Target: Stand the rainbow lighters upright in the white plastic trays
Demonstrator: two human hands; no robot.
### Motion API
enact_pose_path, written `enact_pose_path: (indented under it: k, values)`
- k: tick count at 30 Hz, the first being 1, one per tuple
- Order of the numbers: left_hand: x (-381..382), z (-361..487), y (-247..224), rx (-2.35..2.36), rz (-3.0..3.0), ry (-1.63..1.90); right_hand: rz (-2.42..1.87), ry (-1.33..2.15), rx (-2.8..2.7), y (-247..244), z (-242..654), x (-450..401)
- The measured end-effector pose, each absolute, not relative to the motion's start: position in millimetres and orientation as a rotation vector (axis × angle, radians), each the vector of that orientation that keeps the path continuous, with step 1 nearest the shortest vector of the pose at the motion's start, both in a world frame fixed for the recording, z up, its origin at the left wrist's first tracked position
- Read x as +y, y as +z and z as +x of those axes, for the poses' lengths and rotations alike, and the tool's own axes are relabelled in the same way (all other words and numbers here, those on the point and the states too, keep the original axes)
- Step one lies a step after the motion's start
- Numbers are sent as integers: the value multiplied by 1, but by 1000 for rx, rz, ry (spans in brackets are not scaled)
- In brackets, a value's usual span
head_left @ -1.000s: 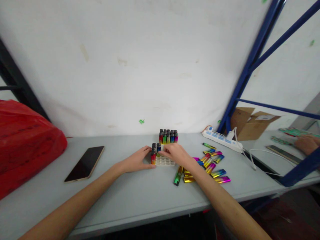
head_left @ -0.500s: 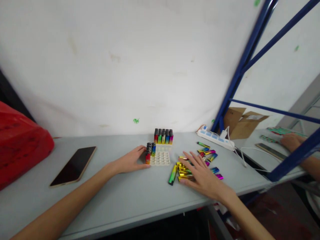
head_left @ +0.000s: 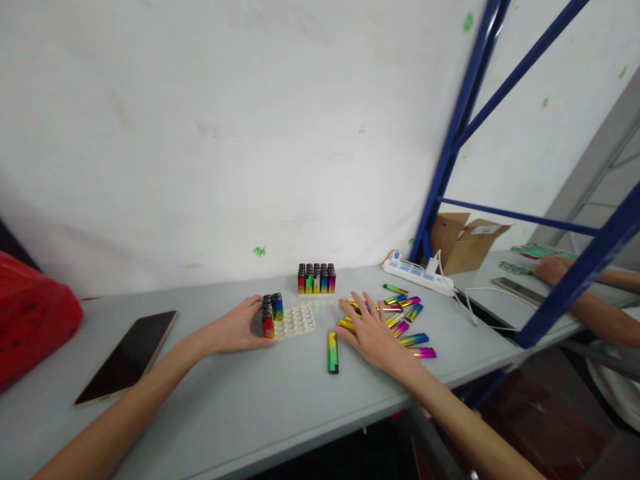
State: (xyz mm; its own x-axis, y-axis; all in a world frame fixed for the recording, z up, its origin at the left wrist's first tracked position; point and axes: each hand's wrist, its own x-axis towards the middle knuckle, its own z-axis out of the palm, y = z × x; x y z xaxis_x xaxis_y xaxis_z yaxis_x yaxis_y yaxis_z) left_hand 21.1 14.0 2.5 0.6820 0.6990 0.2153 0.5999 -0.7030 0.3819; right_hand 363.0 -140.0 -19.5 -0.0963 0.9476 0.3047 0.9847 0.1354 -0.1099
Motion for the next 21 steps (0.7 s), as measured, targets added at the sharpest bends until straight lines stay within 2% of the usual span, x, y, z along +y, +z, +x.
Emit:
enact_pose_path:
  k: [6,14,17,21]
  values:
    - [11,25,4,1049,2612,460,-1763,-125,-2247,-24,334,-171]
    - [13,24,-1,1065,2597,424,-1672,-239,-2327,-14,380,-159]
    - [13,25,-2,1056,2589,442,-1750,-311,-2144,-31,411,-189]
    - [13,26,-2,1069,2585,440,-2107,-287,-1865,-57,456,-211]
